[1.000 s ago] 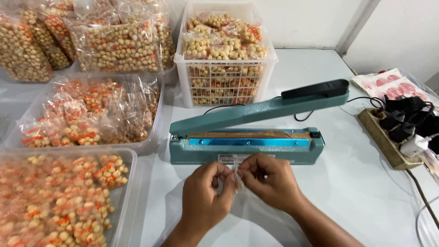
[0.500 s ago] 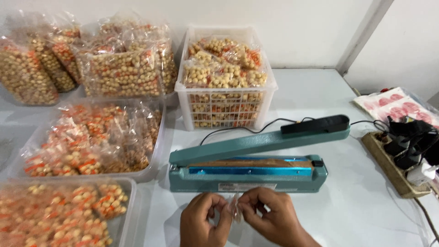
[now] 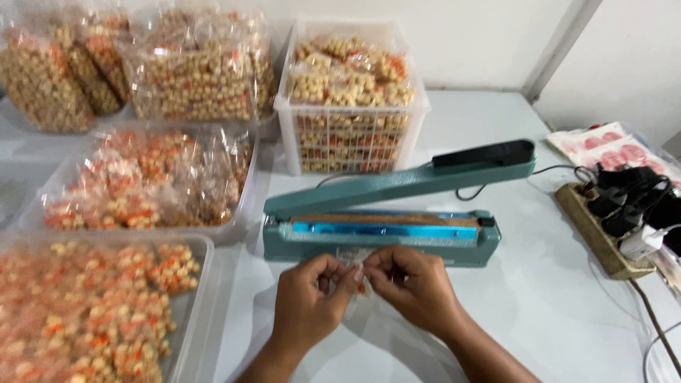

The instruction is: The person repeatedly places small transparent packets containing round snack items into a teal impulse heat sealer, presses the handle to seal the top, and then removes the sealed packet. The process is repeated for multiple packets throughout the clip.

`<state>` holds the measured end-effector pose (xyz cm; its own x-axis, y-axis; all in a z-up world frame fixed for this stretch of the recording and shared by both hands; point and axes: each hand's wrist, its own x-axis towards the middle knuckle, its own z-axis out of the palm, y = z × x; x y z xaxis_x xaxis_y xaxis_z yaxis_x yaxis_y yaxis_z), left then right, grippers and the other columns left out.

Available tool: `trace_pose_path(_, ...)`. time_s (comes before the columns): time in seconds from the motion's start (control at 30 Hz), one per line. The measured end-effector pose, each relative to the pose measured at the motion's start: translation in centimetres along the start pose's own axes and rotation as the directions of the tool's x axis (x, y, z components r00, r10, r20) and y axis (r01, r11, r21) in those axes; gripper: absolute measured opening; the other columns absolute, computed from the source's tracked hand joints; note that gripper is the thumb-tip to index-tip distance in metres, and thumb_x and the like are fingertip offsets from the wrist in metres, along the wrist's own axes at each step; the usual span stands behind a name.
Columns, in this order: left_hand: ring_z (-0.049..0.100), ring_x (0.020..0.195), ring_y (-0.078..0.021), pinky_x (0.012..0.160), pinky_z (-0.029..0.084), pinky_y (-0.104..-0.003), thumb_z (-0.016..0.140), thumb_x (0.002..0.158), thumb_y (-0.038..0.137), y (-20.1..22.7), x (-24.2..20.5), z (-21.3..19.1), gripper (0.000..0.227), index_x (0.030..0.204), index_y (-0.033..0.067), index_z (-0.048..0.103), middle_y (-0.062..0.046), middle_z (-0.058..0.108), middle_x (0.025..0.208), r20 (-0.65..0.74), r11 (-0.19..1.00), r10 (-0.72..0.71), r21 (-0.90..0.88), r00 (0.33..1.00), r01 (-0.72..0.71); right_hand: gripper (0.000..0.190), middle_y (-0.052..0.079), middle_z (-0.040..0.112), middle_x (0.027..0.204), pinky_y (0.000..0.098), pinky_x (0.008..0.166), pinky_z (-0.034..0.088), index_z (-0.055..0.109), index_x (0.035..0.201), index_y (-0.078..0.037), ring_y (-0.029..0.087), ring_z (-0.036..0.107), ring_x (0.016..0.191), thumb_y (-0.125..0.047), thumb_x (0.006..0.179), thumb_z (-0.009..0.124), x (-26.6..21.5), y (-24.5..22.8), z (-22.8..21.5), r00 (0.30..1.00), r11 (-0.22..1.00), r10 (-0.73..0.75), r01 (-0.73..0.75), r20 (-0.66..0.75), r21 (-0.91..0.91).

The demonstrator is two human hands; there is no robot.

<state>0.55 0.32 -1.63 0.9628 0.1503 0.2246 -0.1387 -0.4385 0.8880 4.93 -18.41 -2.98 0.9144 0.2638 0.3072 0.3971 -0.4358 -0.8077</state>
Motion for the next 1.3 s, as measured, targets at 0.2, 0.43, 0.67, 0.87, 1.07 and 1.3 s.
trace_pose_path(0.2, 0.058, 0.060, -0.0078, 0.053, 0.049, -0.026, 0.082, 0.079, 0.025, 0.6, 0.2, -0.5, 0.016, 0.079, 0.0099, 0.081, 0.002, 0.074, 0.066, 0.117, 0.973, -0.183, -0.118, 0.976, 0.197, 0.006, -0.008, 0.079, 0.074, 0.0235, 0.051, 0.046, 0.081, 0.087, -0.015, 0.004, 0.052, 0.054, -0.018, 0.082, 0.079, -0.1, -0.5, 0.3, 1.000, 1.000, 0.028, -0.028, 0.004, -0.005)
trace_pose_path(0.43, 0.056, 0.054, -0.0050, 0.051, 0.049, -0.026, 0.079, 0.080, 0.023, 0.8, 0.0, 0.3, 0.015, 0.069, 0.0131, 0.077, 0.006, 0.074, 0.061, 0.040, 0.995, -0.084, -0.046, 0.996, 0.085, 0.010, -0.003, 0.079, 0.075, 0.0216, 0.050, 0.051, 0.080, 0.092, -0.011, 0.005, 0.060, 0.056, -0.018, 0.084, 0.082, -0.1, -0.9, -0.5, 0.997, 0.996, 0.080, -0.080, 0.023, 0.038)
trace_pose_path(0.67, 0.059, 0.053, -0.0058, 0.050, 0.050, -0.028, 0.080, 0.080, 0.032, 0.9, -0.3, 0.4, 0.020, 0.071, 0.0151, 0.074, 0.008, 0.074, 0.063, -0.012, 0.998, -0.060, 0.030, 0.998, 0.061, 0.009, -0.006, 0.071, 0.072, 0.0221, 0.051, 0.048, 0.074, 0.089, -0.013, 0.005, 0.053, 0.055, -0.014, 0.083, 0.081, -0.3, -0.4, -0.4, 0.999, 0.999, 0.037, -0.037, -0.034, -0.006)
trace_pose_path(0.87, 0.064, 0.057, -0.0064, 0.056, 0.055, -0.026, 0.078, 0.080, 0.030, 1.7, -0.1, 0.0, 0.017, 0.074, 0.0132, 0.077, 0.005, 0.078, 0.064, 0.043, 0.980, -0.199, -0.005, 0.979, 0.199, 0.009, -0.003, 0.073, 0.075, 0.0219, 0.051, 0.049, 0.073, 0.091, -0.011, 0.006, 0.054, 0.057, -0.011, 0.085, 0.079, -0.3, -0.8, -0.5, 1.000, 1.000, -0.001, 0.001, -0.008, 0.025)
trace_pose_path(1.07, 0.067, 0.057, -0.0047, 0.058, 0.055, -0.024, 0.076, 0.083, 0.031, 1.9, -0.1, -0.1, 0.021, 0.072, 0.0130, 0.076, 0.005, 0.080, 0.063, 0.051, 0.977, -0.204, -0.053, 0.978, 0.207, 0.008, -0.005, 0.071, 0.074, 0.0217, 0.054, 0.048, 0.072, 0.089, -0.012, 0.005, 0.053, 0.058, -0.012, 0.084, 0.079, -0.3, -0.2, -0.4, 0.998, 0.999, -0.023, 0.024, -0.051, 0.024)
trace_pose_path(1.3, 0.062, 0.056, -0.0060, 0.052, 0.052, -0.026, 0.076, 0.086, 0.030, 0.3, -0.3, 0.6, 0.015, 0.081, 0.0157, 0.075, 0.008, 0.075, 0.068, 0.005, 1.000, -0.002, 0.029, 1.000, 0.002, 0.005, -0.007, 0.071, 0.074, 0.0232, 0.056, 0.048, 0.072, 0.087, -0.014, 0.006, 0.054, 0.058, -0.012, 0.085, 0.076, -0.5, -0.6, -0.8, 0.992, 0.993, -0.110, 0.106, -0.066, -0.060)
